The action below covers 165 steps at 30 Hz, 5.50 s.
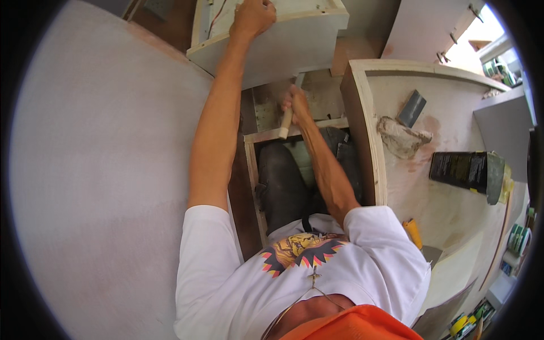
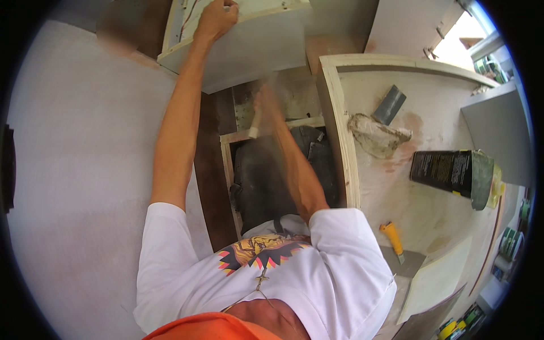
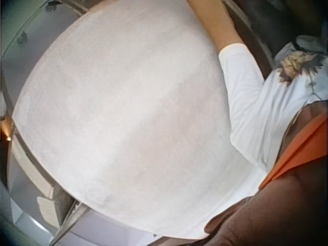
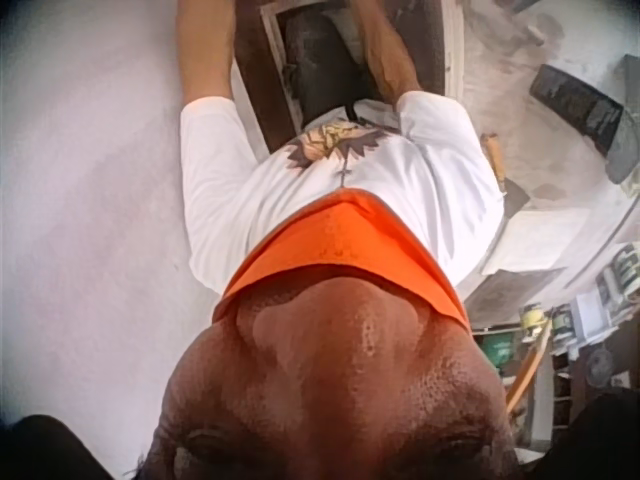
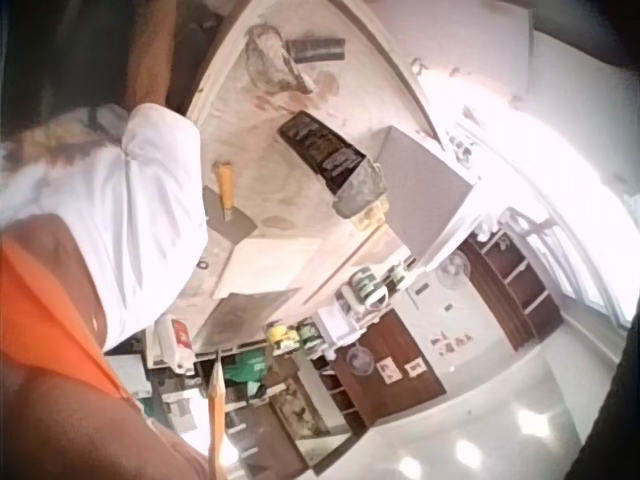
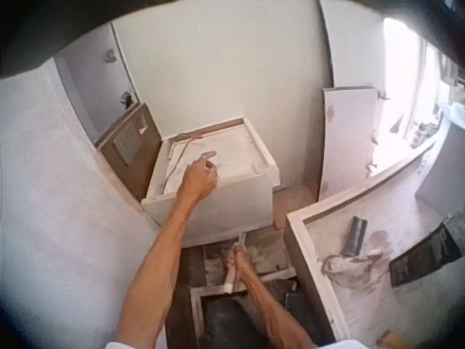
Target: The person places a white ceramic sink into a countertop cutout, then uses a hammer to tap the sink rim and secure it in place. The person adjusts the sink position and continues hammering around the edges to fit it.
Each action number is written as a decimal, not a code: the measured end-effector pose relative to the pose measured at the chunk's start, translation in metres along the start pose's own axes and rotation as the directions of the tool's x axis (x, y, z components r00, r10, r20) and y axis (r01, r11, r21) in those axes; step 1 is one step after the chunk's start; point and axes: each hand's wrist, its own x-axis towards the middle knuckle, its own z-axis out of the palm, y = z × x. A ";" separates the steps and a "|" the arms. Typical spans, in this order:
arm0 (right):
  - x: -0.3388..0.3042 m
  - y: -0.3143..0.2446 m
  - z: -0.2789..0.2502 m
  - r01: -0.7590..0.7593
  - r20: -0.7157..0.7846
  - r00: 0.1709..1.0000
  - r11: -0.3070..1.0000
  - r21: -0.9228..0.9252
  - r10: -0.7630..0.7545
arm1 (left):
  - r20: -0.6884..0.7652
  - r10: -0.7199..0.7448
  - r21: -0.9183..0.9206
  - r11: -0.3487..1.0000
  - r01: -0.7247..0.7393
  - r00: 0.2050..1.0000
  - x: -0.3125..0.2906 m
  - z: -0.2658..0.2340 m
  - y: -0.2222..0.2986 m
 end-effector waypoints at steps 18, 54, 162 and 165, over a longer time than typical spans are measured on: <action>-0.004 0.001 0.034 0.062 0.030 0.998 0.995 -0.081 -0.059 | -0.040 0.105 0.134 0.986 -0.099 0.994 0.001 0.026 -0.013; 0.016 0.078 0.069 0.097 0.085 0.992 0.994 -0.060 -0.092 | -0.018 0.097 0.134 0.987 -0.093 0.995 0.002 0.015 -0.010; -0.012 0.084 0.089 -0.164 0.095 0.982 0.987 0.006 0.162 | -0.026 0.122 0.004 0.992 -0.122 0.992 0.002 0.012 -0.007; -0.005 0.097 0.086 -0.060 0.069 0.995 0.994 -0.091 0.066 | -0.016 0.106 -0.018 0.994 -0.106 0.994 0.002 0.012 -0.003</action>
